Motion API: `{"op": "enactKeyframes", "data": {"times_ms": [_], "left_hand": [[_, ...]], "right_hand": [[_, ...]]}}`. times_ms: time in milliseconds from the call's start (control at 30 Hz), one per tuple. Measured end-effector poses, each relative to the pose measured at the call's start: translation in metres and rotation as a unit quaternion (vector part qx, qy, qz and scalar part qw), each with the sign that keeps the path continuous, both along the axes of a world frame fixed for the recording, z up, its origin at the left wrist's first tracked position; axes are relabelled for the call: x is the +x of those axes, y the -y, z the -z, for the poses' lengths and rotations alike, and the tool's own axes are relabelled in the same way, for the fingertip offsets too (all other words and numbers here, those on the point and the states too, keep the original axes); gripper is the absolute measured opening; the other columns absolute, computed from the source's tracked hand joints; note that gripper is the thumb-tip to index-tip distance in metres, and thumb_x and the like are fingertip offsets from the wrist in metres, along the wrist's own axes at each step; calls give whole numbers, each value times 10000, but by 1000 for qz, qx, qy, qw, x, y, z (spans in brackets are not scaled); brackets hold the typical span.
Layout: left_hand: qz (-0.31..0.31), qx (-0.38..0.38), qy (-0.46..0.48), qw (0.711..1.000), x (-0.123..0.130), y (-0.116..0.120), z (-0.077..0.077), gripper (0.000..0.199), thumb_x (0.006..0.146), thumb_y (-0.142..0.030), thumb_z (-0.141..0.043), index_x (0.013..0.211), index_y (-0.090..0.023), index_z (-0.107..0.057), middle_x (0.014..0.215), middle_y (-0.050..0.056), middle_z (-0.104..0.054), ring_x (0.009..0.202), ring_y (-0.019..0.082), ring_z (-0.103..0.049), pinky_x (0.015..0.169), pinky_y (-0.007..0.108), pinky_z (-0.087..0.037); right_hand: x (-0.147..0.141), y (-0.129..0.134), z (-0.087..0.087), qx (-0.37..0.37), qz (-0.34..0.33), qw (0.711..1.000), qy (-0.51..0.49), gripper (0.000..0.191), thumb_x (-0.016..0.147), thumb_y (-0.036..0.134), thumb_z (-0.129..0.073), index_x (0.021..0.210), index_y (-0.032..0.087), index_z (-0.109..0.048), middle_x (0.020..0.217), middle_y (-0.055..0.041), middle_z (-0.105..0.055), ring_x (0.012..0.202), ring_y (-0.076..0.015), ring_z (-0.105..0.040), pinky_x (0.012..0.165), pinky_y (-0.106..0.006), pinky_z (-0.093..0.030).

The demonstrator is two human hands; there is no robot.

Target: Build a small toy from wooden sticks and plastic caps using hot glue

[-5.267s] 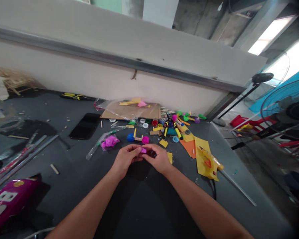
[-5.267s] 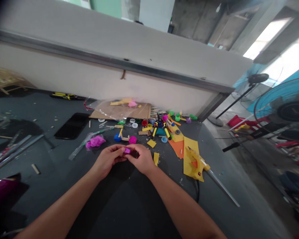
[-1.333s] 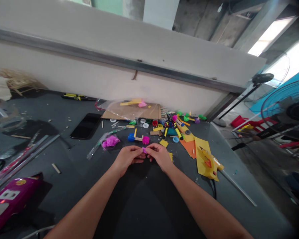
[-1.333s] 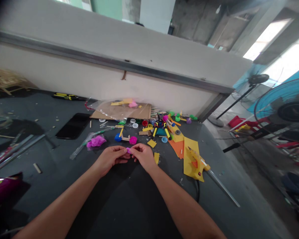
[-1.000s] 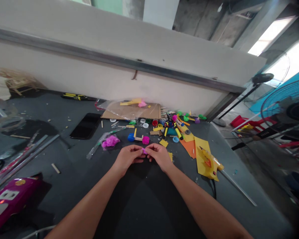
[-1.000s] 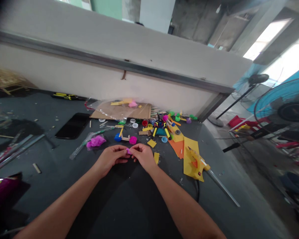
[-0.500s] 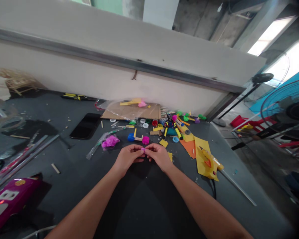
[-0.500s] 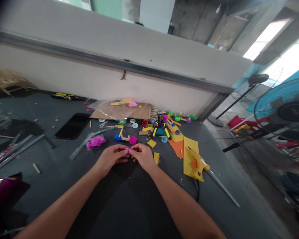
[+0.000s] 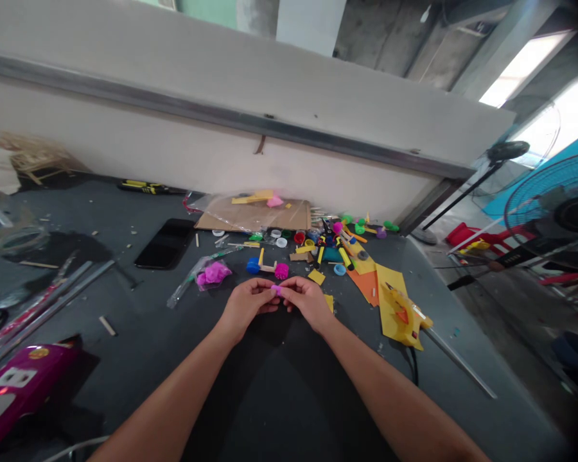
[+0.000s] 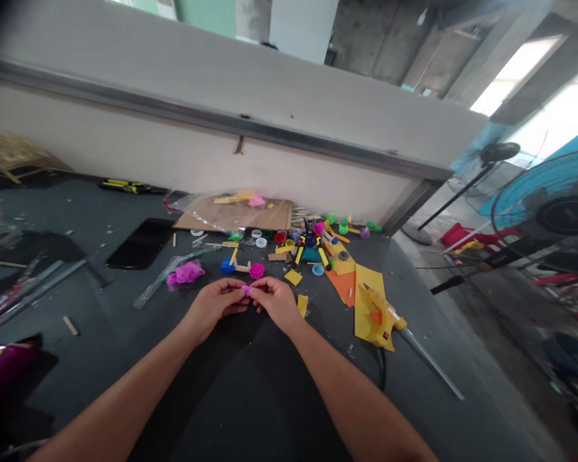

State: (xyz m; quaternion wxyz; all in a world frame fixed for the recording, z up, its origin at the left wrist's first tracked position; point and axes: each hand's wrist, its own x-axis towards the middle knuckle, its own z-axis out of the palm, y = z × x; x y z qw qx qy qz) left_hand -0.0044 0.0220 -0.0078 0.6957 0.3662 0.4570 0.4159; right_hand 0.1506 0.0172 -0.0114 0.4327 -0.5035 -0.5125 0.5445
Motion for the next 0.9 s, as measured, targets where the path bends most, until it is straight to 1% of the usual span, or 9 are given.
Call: {"op": "enactKeyframes", "data": {"times_ms": [133, 233, 333, 467, 600, 633, 700, 800, 900], "left_hand": [[11, -2, 17, 1000, -3, -1, -1, 228, 660, -271, -729, 821, -133, -645, 750, 35, -659, 689, 126, -627, 682, 274, -549], [30, -2, 12, 999, -3, 0, -3, 249, 651, -297, -731, 829, -132, -672, 718, 27, -659, 647, 116, -611, 673, 267, -543], [48, 6, -6, 999, -3, 1, -3, 264, 653, -322, -724, 822, -122, -689, 710, 42, -670, 642, 126, -611, 669, 275, -540], [58, 20, -23, 998, 0, 2, -3, 270, 677, -342, -702, 825, -115, -695, 701, 48, -668, 662, 131, -610, 674, 271, -539], [44, 27, -26, 998, 2, 3, -4, 285, 661, -323, -719, 872, -132, -689, 757, 39, -676, 682, 123, -608, 670, 255, -539], [40, 25, -21, 999, 2, 3, -4, 284, 657, -314, -723, 872, -132, -689, 778, 42, -680, 688, 123, -610, 672, 254, -538], [35, 18, -11, 999, 1, 3, -5, 275, 655, -301, -724, 862, -122, -690, 786, 49, -684, 689, 124, -612, 679, 258, -538], [31, 11, -12, 999, 2, 3, -6, 291, 658, -291, -721, 883, -109, -691, 767, 53, -684, 682, 126, -613, 680, 267, -540], [26, 14, -6, 1000, 2, 4, -5, 338, 638, -286, -738, 928, -122, -683, 816, 50, -684, 722, 135, -621, 691, 274, -542]], "right_hand": [[2, 1, 3, 42, -37, 998, -4, 328, 686, 283, -668, 998, 200, -614, 727, 15, -613, 567, -87, -543, 488, -195, -474], [4, 2, 5, 59, -68, 995, 33, 398, 699, 258, -661, 1093, 242, -601, 743, 23, -624, 528, -77, -530, 499, -208, -480], [6, 3, 4, 73, -74, 992, 73, 354, 713, 261, -657, 1067, 254, -631, 742, 18, -647, 540, -91, -550, 511, -218, -482], [5, 6, 0, 110, -56, 985, 122, 278, 754, 262, -622, 1030, 249, -653, 745, 7, -664, 584, -118, -584, 529, -230, -483], [4, 7, -5, 186, -26, 963, 191, 239, 757, 240, -628, 992, 258, -665, 872, -9, -680, 762, -149, -618, 700, -273, -491], [4, 8, -5, 201, -22, 958, 204, 245, 748, 233, -638, 991, 256, -664, 886, -10, -677, 781, -151, -616, 715, -275, -486], [4, 8, -6, 208, -20, 954, 216, 251, 741, 221, -642, 991, 245, -658, 867, -12, -673, 759, -145, -611, 685, -262, -482], [4, 8, -6, 207, -21, 952, 225, 203, 755, 208, -614, 954, 224, -652, 820, -13, -660, 711, -133, -598, 643, -245, -474], [4, 8, -6, 240, -10, 939, 248, 136, 761, 199, -594, 887, 212, -644, 807, -19, -629, 695, -130, -572, 636, -244, -466]]}}
